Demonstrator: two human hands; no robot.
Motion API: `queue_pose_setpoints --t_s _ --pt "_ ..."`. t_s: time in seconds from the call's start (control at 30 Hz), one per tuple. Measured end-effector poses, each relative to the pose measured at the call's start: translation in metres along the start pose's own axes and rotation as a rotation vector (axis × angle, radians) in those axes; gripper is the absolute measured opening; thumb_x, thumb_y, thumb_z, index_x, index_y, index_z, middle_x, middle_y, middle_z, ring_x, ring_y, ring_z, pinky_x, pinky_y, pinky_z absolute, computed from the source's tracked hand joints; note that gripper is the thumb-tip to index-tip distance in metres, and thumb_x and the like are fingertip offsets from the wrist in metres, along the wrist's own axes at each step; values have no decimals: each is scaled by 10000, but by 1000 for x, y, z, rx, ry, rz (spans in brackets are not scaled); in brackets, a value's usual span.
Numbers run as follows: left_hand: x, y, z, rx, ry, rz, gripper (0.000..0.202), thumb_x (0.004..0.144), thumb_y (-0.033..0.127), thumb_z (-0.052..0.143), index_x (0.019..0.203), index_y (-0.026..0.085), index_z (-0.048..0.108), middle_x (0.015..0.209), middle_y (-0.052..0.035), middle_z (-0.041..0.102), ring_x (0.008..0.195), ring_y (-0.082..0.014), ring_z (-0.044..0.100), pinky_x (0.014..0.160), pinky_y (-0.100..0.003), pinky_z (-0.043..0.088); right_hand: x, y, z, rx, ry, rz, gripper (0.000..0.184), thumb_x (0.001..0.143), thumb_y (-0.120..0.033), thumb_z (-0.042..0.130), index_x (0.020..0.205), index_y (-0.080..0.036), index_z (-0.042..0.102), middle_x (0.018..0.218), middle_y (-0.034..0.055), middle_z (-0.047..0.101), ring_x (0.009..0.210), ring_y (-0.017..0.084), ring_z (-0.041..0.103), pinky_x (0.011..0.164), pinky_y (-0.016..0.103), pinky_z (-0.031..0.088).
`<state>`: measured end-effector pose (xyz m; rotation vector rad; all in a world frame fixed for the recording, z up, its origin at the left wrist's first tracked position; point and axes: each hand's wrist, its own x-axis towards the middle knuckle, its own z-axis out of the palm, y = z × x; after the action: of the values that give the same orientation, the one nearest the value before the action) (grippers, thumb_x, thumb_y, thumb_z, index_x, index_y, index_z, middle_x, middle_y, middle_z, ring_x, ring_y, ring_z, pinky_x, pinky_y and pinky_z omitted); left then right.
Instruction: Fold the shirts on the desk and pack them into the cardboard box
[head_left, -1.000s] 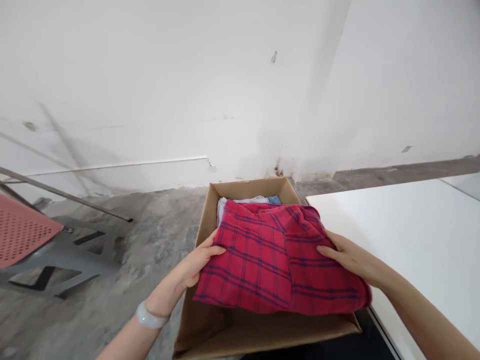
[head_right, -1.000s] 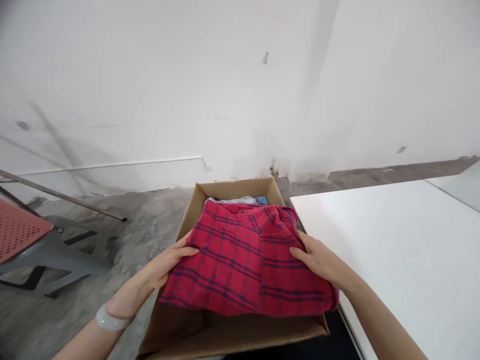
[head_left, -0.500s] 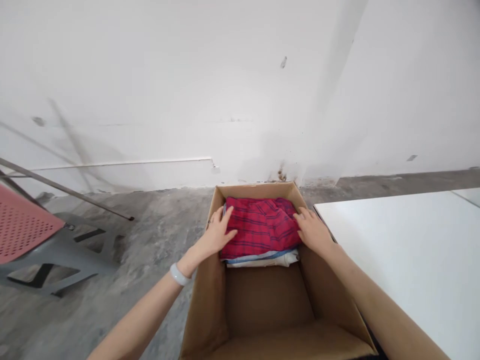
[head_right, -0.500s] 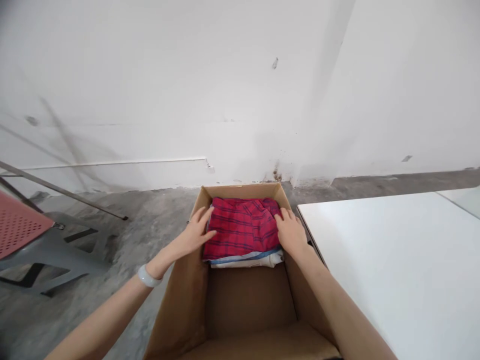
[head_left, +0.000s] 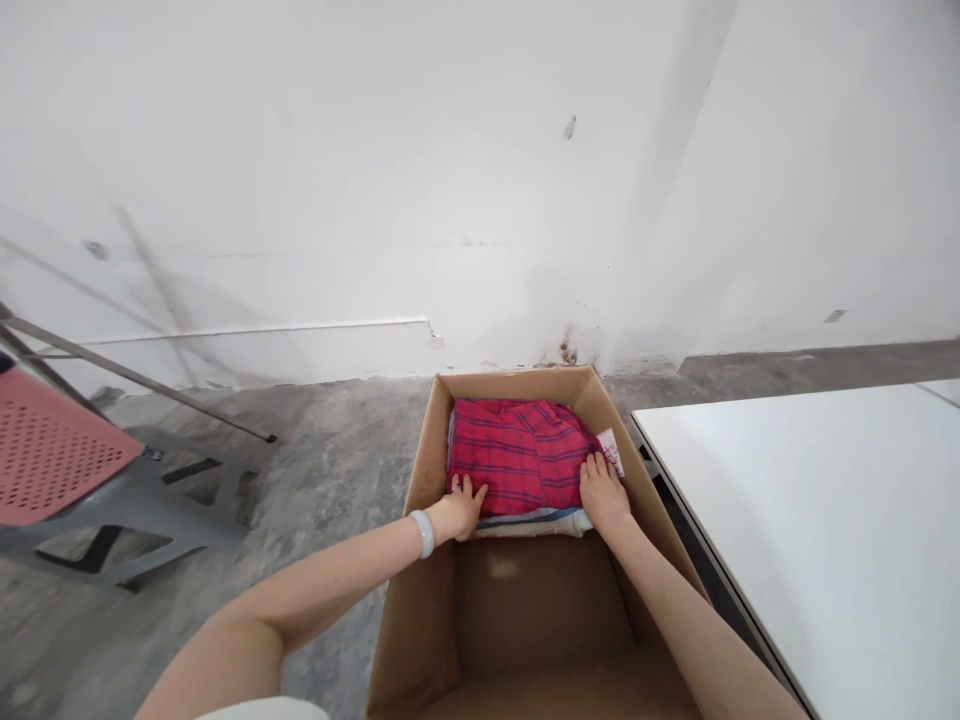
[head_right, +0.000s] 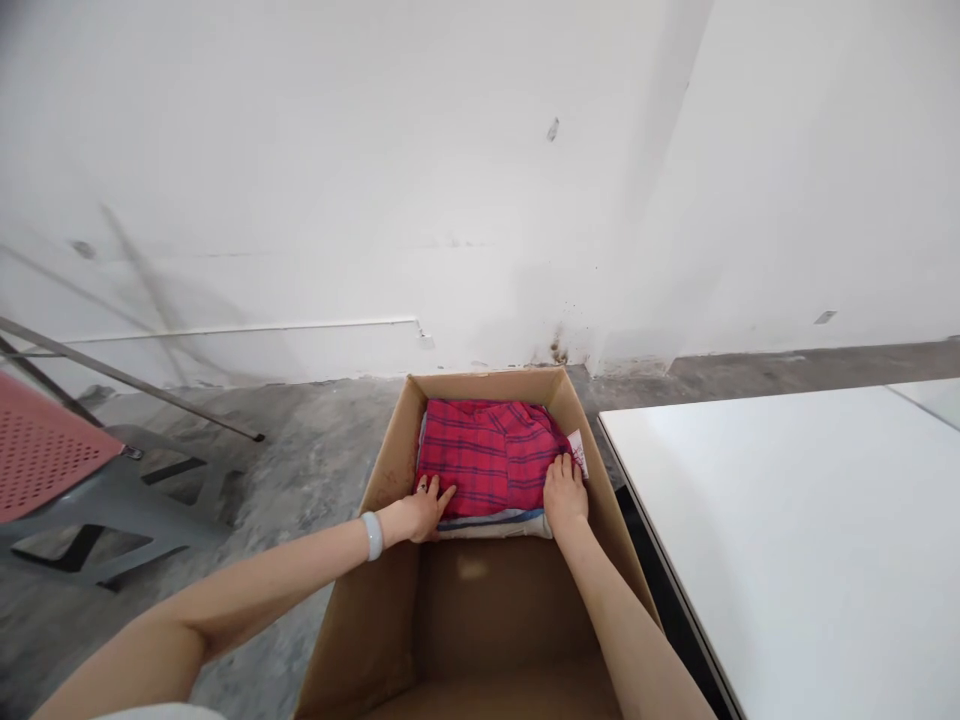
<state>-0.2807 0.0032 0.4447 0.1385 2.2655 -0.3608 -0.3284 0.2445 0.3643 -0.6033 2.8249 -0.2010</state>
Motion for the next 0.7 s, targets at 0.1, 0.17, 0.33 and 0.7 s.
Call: queue_pose_setpoints --t_s 0.1,0.17,0.33,0.7 --pt "-3 3 -3 36 -103 -48 1018 659 301 768 1502 54 252 1503 -339 217 1394 -501 169 1083 -648 227 0 3 11 17 -42 -29 545 885 -25 244 1360 13 508 1445 218 427 1383 316 349 1120 438 318" --pt "-6 6 -7 48 -124 -61 1044 656 312 770 1507 49 225 1515 -333 185 1404 -492 139 1097 -628 218 0 6 15 29 -57 -46 553 880 -20 242 1370 13 496 1455 213 413 1391 308 337 1126 434 315" --pt "-9 14 -14 75 -180 -96 1167 599 482 796 1514 62 206 1520 -333 157 1397 -514 140 1082 -648 214 2 13 14 56 -69 -72 562 861 -6 266 1373 -2 497 1461 182 418 1400 279 326 1143 403 302" --pt "-14 21 -22 96 -188 -128 1330 493 560 837 1515 32 169 1510 -371 140 1389 -530 151 1077 -615 258 -19 21 -9 114 51 -108 554 868 -1 276 1378 -15 491 1479 195 379 1399 265 332 1114 392 361"
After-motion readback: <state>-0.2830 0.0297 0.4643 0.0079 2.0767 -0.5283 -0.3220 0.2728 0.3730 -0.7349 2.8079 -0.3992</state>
